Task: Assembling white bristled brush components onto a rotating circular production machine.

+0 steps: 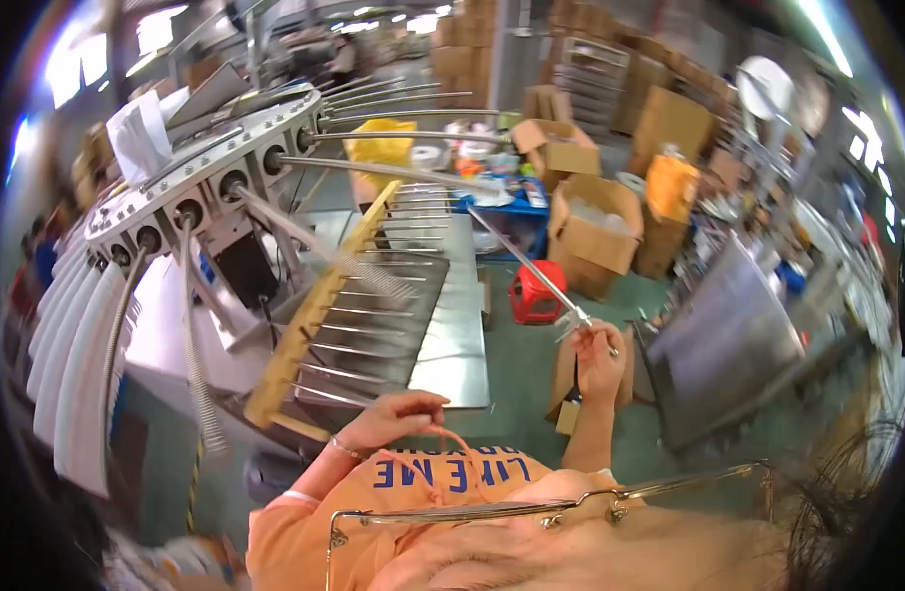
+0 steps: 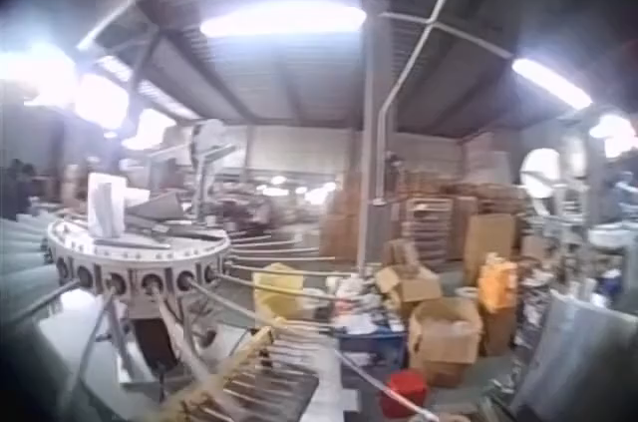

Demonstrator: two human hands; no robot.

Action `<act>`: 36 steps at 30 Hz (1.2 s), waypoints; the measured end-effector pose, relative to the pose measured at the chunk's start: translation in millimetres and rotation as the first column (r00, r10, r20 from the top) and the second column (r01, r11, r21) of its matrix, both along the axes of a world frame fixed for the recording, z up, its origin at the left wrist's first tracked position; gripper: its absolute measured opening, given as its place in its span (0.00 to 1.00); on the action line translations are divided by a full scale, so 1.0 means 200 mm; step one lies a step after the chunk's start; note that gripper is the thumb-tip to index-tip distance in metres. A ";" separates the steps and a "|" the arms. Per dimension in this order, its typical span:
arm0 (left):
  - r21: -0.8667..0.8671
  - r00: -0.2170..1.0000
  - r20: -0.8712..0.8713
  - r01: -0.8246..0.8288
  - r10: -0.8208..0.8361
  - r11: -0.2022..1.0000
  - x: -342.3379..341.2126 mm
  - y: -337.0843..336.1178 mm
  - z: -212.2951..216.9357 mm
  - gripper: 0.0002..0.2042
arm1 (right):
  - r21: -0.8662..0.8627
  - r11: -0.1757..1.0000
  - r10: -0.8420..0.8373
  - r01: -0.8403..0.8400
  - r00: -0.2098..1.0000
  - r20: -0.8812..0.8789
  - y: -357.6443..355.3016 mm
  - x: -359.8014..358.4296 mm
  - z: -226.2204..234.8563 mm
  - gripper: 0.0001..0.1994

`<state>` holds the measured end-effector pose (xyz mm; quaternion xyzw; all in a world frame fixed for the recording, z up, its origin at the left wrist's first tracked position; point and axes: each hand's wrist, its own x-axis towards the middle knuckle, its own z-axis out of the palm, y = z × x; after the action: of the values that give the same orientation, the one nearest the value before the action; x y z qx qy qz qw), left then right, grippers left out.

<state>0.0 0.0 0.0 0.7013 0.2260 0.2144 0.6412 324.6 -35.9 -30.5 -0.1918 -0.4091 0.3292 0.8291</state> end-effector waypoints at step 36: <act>-0.345 0.293 0.482 -0.803 0.826 0.486 1.03 1.35 0.03 0.12 | -0.058 0.983 0.149 -0.177 0.563 0.813 1.37 0.57 0.63 0.06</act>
<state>205.3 270.4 5.7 0.3706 0.3414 0.7113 0.4900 438.1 238.9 94.9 -0.2702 -0.7641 0.2735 0.5180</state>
